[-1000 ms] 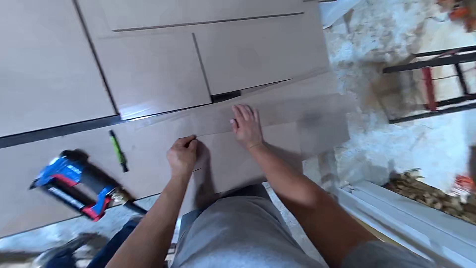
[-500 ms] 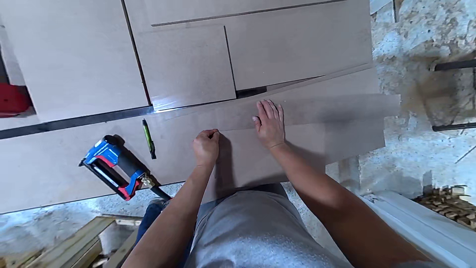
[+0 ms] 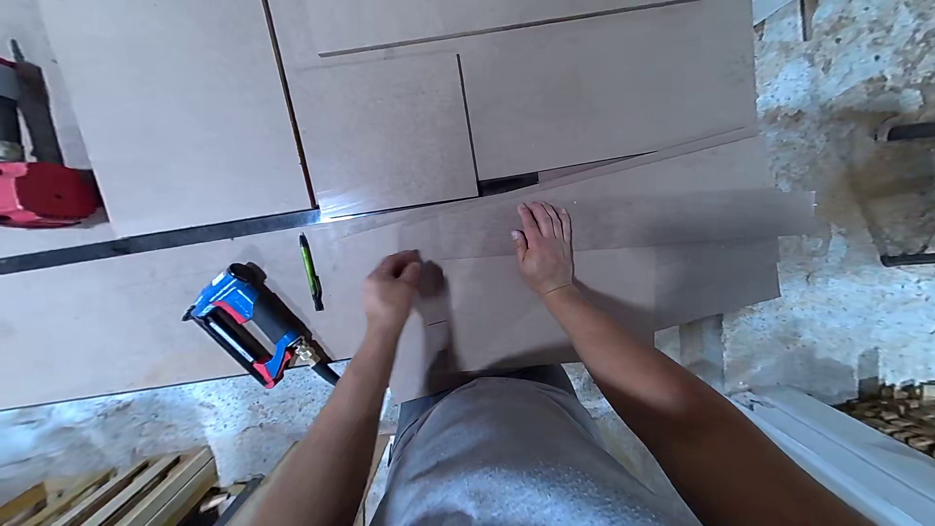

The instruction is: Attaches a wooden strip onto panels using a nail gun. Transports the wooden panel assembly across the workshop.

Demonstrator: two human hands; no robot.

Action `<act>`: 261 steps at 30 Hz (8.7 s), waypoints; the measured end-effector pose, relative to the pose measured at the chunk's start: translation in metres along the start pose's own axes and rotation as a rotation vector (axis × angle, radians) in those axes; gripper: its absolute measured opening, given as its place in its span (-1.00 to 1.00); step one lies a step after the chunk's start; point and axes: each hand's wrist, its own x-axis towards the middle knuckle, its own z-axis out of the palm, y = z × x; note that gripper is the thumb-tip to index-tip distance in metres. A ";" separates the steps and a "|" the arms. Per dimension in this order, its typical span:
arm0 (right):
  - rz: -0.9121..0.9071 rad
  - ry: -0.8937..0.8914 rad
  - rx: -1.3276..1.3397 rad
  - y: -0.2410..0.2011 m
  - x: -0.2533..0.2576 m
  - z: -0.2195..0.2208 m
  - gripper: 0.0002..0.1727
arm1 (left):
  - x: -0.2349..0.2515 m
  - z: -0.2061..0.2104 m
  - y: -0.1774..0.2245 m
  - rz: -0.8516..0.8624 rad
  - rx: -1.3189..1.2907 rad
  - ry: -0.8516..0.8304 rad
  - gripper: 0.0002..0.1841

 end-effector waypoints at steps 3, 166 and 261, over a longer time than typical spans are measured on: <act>0.000 0.013 0.001 0.001 0.000 0.002 -0.42 | 0.001 -0.088 -0.051 0.027 0.254 0.289 -0.45; 0.065 0.078 0.100 0.304 -0.039 -0.080 -0.47 | -0.097 0.234 0.251 0.572 1.100 -0.441 -0.77; 0.165 0.077 -0.072 0.230 0.006 -0.058 -0.32 | -0.142 0.065 0.051 0.268 0.938 -0.339 -0.76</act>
